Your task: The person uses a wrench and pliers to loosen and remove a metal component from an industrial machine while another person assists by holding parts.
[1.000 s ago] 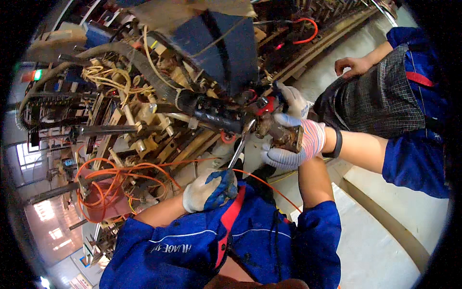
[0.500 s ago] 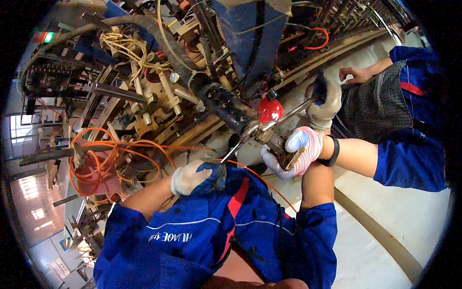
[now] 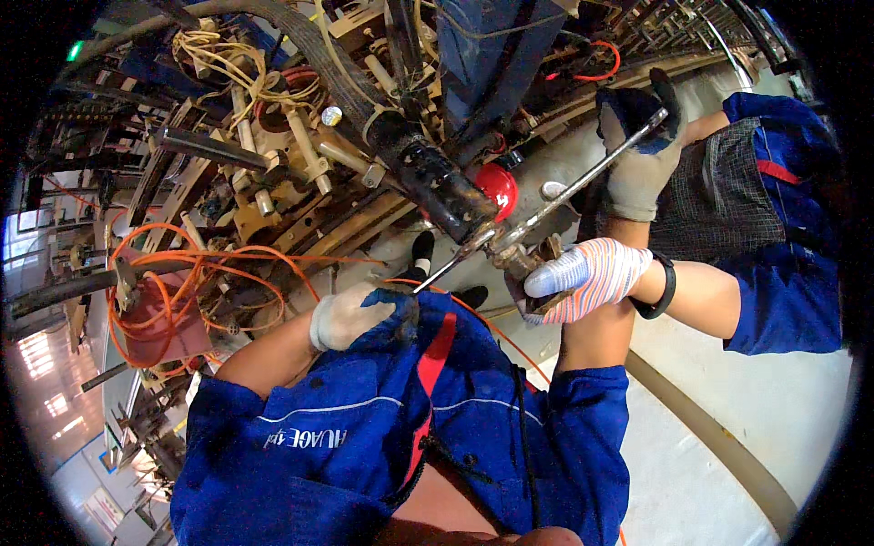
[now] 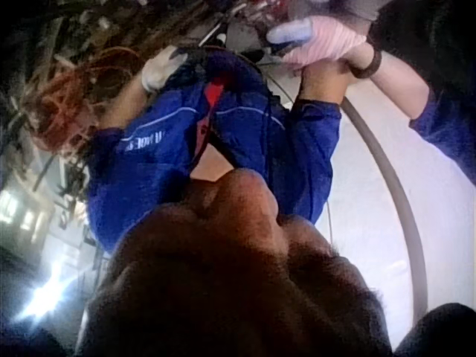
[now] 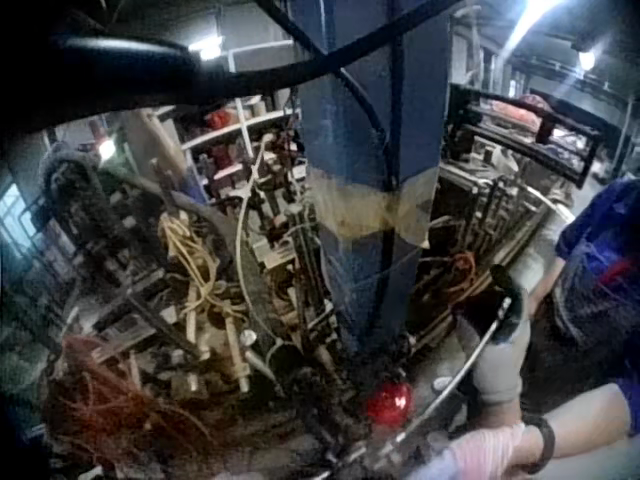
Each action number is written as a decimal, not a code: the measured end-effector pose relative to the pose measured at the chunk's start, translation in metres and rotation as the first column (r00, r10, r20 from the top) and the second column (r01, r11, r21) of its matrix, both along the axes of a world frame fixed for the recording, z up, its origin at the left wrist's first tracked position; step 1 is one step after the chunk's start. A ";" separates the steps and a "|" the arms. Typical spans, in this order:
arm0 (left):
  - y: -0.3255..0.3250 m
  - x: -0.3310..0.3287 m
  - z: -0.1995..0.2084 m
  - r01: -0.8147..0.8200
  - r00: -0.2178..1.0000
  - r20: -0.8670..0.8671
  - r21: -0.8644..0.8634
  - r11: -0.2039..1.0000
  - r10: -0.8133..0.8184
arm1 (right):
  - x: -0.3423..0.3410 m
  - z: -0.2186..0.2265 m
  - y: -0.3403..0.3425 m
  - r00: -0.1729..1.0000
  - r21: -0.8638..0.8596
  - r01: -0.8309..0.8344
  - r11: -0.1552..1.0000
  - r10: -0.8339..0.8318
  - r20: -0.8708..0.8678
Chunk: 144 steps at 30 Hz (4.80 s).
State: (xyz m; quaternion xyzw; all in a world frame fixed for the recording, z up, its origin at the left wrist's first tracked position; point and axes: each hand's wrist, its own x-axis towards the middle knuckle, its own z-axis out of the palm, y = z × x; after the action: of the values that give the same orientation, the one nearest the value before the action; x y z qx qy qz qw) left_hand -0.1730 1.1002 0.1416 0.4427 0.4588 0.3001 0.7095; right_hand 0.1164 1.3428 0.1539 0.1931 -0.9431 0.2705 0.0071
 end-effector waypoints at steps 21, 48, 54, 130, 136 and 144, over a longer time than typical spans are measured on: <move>-0.006 0.003 -0.015 -0.098 0.993 -0.067 -0.056 0.994 0.094 | -0.006 -0.015 0.055 0.859 -0.600 0.463 0.653 -0.164 0.485; 0.006 0.047 -0.026 -0.225 0.953 -0.175 0.144 0.964 0.248 | -0.062 0.141 -0.091 0.908 -0.496 0.207 0.844 -0.354 -0.224; 0.012 0.060 -0.048 -0.335 0.935 -0.119 0.013 0.942 0.334 | -0.087 0.103 -0.149 0.920 -0.450 0.299 0.842 -0.380 -0.099; -0.010 0.015 -0.010 -0.165 0.984 -0.076 -0.028 0.986 0.162 | -0.023 0.022 0.048 0.586 0.647 0.745 0.164 0.304 -0.751; -0.009 0.001 0.010 -0.126 0.989 0.080 0.028 0.992 0.123 | 0.009 -0.025 -0.012 0.790 0.538 0.209 -0.817 0.465 0.400; 0.005 0.012 -0.032 -0.514 0.855 -0.100 -0.035 0.857 0.509 | -0.007 -0.015 -0.010 0.763 0.558 0.156 -0.815 0.459 0.456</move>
State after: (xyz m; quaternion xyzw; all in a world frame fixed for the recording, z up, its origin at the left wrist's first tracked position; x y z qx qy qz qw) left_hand -0.1613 1.1053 0.1097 0.2960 0.5993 0.4442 0.5966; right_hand 0.1092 1.3325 0.1385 0.3835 -0.4235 -0.8153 -0.0935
